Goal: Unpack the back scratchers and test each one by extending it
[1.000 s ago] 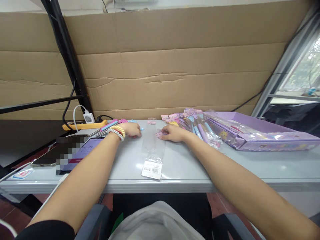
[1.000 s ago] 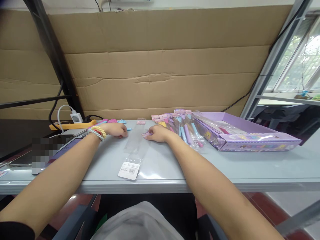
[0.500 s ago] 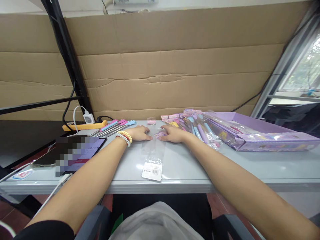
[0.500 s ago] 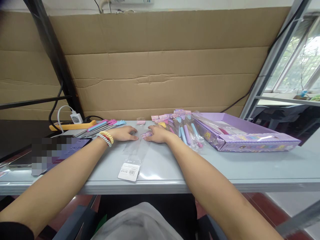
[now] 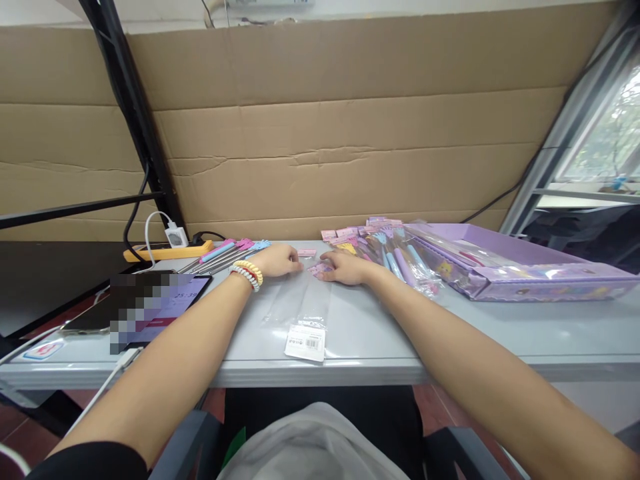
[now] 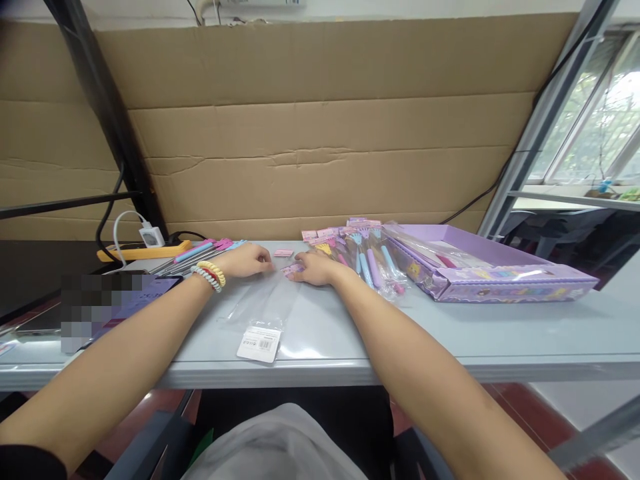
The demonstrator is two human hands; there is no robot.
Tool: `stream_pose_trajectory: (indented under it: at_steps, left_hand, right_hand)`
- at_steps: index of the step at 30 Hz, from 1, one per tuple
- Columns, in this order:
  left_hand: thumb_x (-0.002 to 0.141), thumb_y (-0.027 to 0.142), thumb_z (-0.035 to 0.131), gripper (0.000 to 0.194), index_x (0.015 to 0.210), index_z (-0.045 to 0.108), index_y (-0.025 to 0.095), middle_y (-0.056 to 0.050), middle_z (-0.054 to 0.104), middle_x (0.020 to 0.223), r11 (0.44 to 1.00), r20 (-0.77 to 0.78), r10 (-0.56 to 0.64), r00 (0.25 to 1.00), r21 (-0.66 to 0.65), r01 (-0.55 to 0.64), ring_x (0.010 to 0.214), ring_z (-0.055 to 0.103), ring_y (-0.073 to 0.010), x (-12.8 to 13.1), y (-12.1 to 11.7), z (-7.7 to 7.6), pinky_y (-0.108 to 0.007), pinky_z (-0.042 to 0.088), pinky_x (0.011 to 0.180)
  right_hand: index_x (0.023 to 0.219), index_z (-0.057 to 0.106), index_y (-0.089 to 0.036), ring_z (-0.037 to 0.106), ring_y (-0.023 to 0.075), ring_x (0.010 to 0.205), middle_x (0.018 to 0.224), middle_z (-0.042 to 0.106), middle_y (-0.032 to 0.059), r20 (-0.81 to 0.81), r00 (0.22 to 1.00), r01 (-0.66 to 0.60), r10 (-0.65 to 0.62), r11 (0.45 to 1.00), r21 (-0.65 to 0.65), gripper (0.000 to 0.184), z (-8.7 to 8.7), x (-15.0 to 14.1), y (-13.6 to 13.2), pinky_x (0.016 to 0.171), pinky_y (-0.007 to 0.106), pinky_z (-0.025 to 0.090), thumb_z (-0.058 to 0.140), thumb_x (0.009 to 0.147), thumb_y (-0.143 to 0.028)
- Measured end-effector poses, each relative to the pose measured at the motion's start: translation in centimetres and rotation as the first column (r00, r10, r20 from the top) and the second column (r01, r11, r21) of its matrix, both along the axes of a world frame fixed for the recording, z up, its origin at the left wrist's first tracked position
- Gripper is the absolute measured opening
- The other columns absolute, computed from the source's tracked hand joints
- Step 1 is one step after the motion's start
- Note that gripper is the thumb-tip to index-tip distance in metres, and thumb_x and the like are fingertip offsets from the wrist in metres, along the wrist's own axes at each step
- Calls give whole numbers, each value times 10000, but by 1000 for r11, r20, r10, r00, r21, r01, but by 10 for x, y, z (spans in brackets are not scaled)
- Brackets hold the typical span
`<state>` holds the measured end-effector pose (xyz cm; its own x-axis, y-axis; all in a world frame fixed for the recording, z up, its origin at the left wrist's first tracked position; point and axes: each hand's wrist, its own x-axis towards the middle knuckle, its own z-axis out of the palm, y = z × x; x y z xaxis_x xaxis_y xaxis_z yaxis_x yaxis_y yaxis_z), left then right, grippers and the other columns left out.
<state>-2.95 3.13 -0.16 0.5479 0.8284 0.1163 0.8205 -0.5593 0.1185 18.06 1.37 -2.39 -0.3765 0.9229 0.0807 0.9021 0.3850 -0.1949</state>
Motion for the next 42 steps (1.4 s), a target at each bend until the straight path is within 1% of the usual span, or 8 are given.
stream_pose_trajectory:
  at_steps: [3,6,11,16,26,32,37,42]
  left_hand:
    - [754,473,456,375,936,650,208,-47,679,909,997,57,47,997,53,-50,843,611,-202,0,0,-1,-269,439,746]
    - [733,524,477,545,1150,565,184,-86,632,1060,997,38,26,999,69,-29,953,586,-227,-1,0,-2,-288,432,823]
    - [595,686,532,951,1395,305,226,-135,377,1385,994,-137,-26,990,-113,10,1275,333,-316,-4,-3,-2,-401,306,1018]
    - [475,729,583,1170,1444,107,276,-116,84,1511,976,-152,4,988,-216,-37,1361,100,-365,-6,-8,-1,-493,229,1049]
    - [686,700,444,984,1427,157,119,-168,274,1450,995,161,-24,987,-95,39,1309,305,-270,6,-3,-16,-343,271,1043]
    - [738,610,461,813,1372,303,125,-117,594,1156,988,172,-99,980,-100,117,997,575,-229,8,-2,-15,-287,419,828]
    - [755,464,482,487,1109,581,144,-84,649,1013,995,81,-56,995,-77,62,870,595,-194,7,0,-13,-246,421,731]
    - [761,367,469,327,967,635,174,-56,663,934,988,67,-139,988,-53,143,823,587,-172,6,5,-15,-235,413,697]
  right_hand:
    - [1278,483,-149,476,287,1134,1256,507,160,27,1000,-9,9,1000,0,636,1,-1,-2,918,360,379,504,778,-543]
    - [1240,521,-157,500,282,1097,1225,536,146,38,999,-25,25,1000,6,600,1,-1,-2,893,351,390,489,783,-545]
    - [1226,534,-169,534,269,1045,1186,569,126,21,999,-37,38,999,-12,608,1,0,-1,836,320,413,489,773,-571]
    - [1223,539,-168,542,266,1026,1182,571,130,13,999,-35,36,999,-18,619,1,1,0,809,313,420,492,766,-583]
    - [1218,545,-164,559,259,986,1138,592,132,14,999,-47,47,999,-12,597,2,0,0,795,311,420,513,764,-552]
    - [1170,574,-170,571,257,948,1095,609,127,25,998,-49,49,999,-6,557,2,0,0,757,308,424,507,769,-551]
    - [1211,542,-162,550,264,1011,1151,588,132,29,999,-44,44,999,-12,572,2,0,0,809,315,415,512,771,-527]
    - [1212,541,-164,545,267,1027,1163,585,130,28,999,-38,39,999,-22,569,2,-1,-1,814,316,417,505,773,-524]
